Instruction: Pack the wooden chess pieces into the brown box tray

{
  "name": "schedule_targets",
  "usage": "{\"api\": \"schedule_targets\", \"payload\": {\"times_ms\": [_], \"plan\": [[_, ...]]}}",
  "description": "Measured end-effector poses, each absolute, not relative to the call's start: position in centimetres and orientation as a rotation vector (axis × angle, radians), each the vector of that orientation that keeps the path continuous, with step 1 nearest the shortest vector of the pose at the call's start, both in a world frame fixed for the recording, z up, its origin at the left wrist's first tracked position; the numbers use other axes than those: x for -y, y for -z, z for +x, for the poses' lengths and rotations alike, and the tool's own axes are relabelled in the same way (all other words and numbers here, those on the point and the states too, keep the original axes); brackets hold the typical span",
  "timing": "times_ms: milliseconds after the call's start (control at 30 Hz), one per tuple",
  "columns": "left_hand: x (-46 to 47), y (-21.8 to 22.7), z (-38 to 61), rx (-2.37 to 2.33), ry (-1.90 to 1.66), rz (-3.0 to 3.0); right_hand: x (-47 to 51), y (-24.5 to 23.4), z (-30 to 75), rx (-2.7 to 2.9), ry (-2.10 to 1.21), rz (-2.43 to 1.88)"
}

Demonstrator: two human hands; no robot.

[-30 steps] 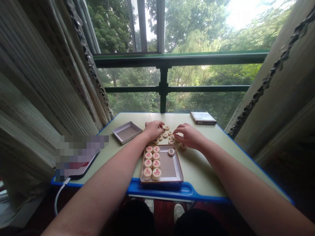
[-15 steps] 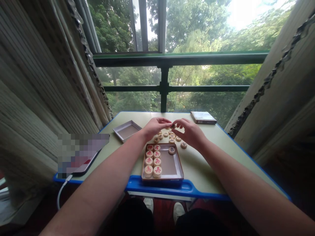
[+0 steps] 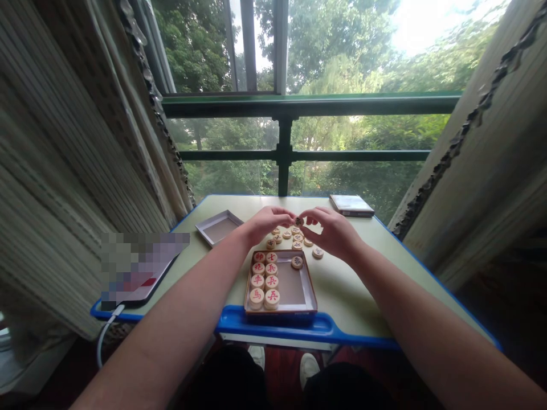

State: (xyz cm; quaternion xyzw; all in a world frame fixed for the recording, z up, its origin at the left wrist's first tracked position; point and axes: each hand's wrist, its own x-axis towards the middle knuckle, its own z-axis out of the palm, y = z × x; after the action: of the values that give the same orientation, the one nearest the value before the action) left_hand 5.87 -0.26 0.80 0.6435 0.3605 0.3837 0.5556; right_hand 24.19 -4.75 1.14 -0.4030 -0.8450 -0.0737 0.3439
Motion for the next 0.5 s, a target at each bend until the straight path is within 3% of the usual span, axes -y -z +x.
{"api": "schedule_targets", "payload": {"times_ms": [333, 500], "plan": [[1.0, -1.3, 5.9, -0.88, -0.842, 1.61, 5.5, -1.7, 23.9, 2.223, 0.145, -1.105], [1.4, -2.1, 5.1, -0.86, -0.647, 1.732, 6.5, -2.7, 23.7, 2.314, -0.044, -1.124]]}}
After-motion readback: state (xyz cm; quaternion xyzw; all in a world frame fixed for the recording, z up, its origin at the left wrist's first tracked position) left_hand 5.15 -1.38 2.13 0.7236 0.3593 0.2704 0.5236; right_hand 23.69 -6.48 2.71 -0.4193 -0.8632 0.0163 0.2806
